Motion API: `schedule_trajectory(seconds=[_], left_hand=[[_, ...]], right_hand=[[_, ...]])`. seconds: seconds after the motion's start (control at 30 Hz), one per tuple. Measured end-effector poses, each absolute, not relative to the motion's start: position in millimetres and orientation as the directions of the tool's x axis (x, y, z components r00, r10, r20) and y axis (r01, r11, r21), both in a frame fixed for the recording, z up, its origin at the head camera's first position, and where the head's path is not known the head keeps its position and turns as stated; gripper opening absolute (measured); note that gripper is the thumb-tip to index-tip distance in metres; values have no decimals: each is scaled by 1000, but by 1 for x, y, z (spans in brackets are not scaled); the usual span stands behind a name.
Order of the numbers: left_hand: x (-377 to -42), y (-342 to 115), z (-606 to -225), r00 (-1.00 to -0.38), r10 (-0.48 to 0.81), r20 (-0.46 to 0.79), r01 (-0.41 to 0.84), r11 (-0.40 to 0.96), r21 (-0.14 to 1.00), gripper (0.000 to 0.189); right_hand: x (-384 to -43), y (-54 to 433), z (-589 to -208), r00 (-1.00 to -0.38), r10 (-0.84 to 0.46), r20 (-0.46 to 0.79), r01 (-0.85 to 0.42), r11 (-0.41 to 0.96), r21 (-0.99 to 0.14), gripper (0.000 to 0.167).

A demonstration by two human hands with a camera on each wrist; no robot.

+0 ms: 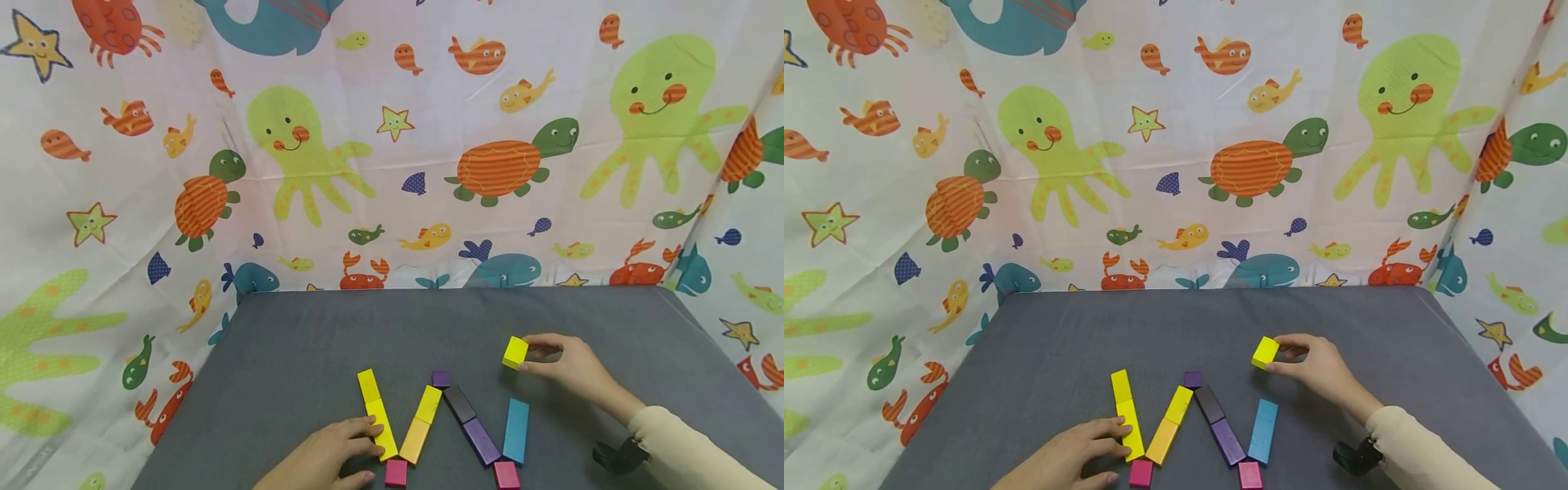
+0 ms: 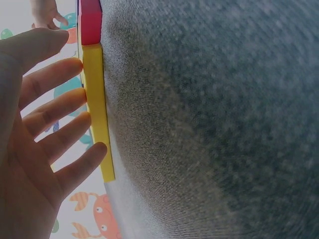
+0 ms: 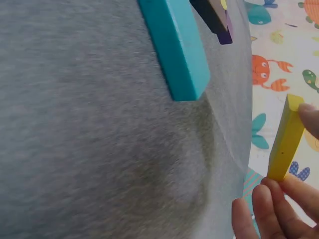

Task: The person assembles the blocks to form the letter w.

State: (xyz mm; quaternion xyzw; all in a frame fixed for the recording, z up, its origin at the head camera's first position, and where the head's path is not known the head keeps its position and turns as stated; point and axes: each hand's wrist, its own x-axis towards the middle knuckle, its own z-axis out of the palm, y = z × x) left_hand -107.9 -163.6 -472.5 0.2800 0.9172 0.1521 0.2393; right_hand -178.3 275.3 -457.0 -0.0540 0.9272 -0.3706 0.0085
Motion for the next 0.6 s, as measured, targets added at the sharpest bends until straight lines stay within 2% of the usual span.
schedule_trajectory(seconds=[0.27,0.6], left_hand=[[-108,-163,-471,-732,583,-352,444,801,402,36],[-107,-163,-470,-731,579,-361,437,804,404,36]], right_hand=[[-160,288,-470,-997,-79,-5,-51,688,-724,60],[-155,293,-488,-994,-84,-64,-11,682,-731,62]])
